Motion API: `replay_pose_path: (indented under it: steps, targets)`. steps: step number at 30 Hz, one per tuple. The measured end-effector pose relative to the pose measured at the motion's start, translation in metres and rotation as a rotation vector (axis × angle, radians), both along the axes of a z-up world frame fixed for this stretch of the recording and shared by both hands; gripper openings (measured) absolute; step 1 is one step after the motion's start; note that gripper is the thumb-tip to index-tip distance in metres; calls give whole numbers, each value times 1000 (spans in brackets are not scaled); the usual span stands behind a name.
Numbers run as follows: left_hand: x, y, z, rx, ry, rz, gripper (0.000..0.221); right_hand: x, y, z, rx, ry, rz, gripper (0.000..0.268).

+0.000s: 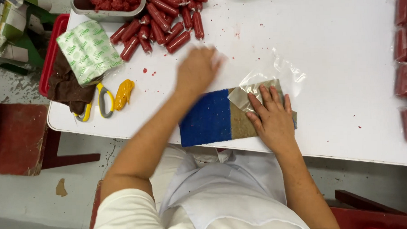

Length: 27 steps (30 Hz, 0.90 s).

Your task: The person places several processed red meat links into a plastic bag by hand, inserts a green label, and sets the completed package aside.

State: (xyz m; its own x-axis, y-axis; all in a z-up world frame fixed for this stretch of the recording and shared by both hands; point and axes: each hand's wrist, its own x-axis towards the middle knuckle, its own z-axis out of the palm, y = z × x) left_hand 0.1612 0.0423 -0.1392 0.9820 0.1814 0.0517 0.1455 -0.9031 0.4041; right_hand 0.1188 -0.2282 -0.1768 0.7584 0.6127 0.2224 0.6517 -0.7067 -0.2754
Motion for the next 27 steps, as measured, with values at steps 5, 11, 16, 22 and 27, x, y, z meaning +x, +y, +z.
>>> replay_pose_path:
  steps: [5,11,16,22,27]
  targets:
    - [51,77,-22,575,28,-50,39,-1,-6,6,219,-25,18,43]
    - [33,81,-51,577,-77,54,58,6,-6,-10,385,65,148,27]
    - [9,71,-21,388,176,133,67,1,-3,-4,391,104,97,20]
    - [-20,87,-44,496,-70,-20,47,4,-6,-10,358,158,-31,12]
    - [-45,88,-48,200,-133,-18,55,0,-2,4,355,130,-9,12]
